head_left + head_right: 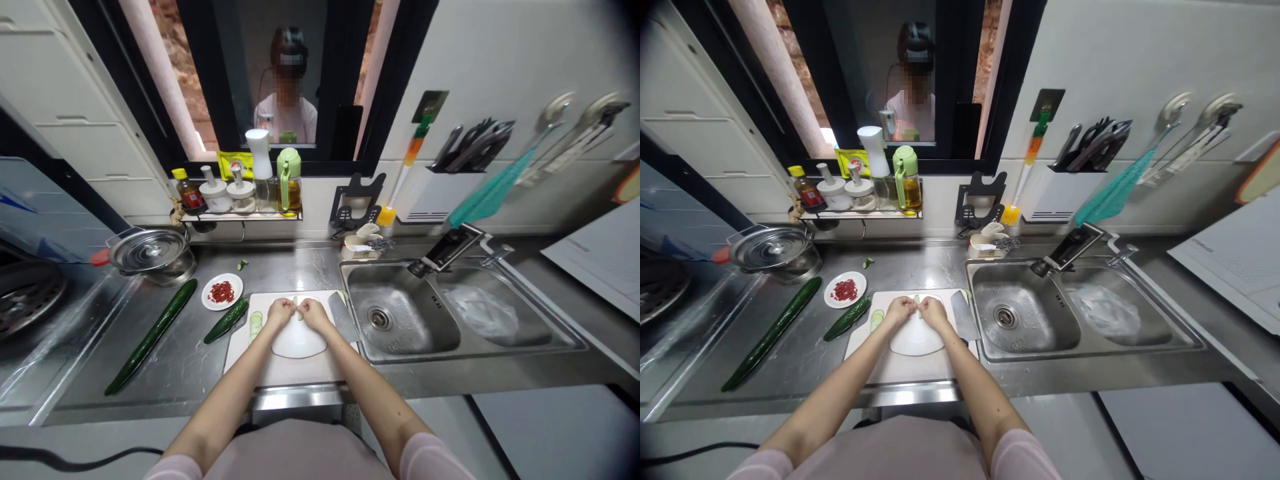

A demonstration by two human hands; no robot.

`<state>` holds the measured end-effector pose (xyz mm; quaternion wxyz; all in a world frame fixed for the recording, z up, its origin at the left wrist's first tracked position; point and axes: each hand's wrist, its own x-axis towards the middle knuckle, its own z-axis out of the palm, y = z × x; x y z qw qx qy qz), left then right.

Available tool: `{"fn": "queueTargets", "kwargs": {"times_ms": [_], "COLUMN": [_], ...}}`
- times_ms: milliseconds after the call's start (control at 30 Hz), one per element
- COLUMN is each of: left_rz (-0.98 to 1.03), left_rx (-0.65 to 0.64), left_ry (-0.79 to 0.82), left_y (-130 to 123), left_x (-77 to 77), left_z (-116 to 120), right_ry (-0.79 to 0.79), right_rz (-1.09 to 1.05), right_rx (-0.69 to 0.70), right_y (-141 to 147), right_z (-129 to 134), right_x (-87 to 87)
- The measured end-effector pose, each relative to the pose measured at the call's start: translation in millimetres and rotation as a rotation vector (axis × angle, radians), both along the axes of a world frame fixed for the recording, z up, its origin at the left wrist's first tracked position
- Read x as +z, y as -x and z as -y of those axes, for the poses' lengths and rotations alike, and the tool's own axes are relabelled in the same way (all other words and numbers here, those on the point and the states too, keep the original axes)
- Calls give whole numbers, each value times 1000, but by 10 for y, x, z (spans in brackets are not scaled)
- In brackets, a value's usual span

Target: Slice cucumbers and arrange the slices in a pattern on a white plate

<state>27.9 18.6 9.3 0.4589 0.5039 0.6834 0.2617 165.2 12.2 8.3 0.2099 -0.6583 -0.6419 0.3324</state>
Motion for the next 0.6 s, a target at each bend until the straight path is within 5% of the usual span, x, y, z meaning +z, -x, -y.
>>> {"fn": "queueTargets", "kwargs": {"times_ms": [600], "left_rz": [-553], "left_rx": [-177], "left_ry": [-40], "left_y": [-19], "left_x": [122], "left_z": [-42], "right_ry": [143], "right_rz": [401], "right_rx": [23], "right_y": [205], "right_z": [-35], "right_x": [191]}}
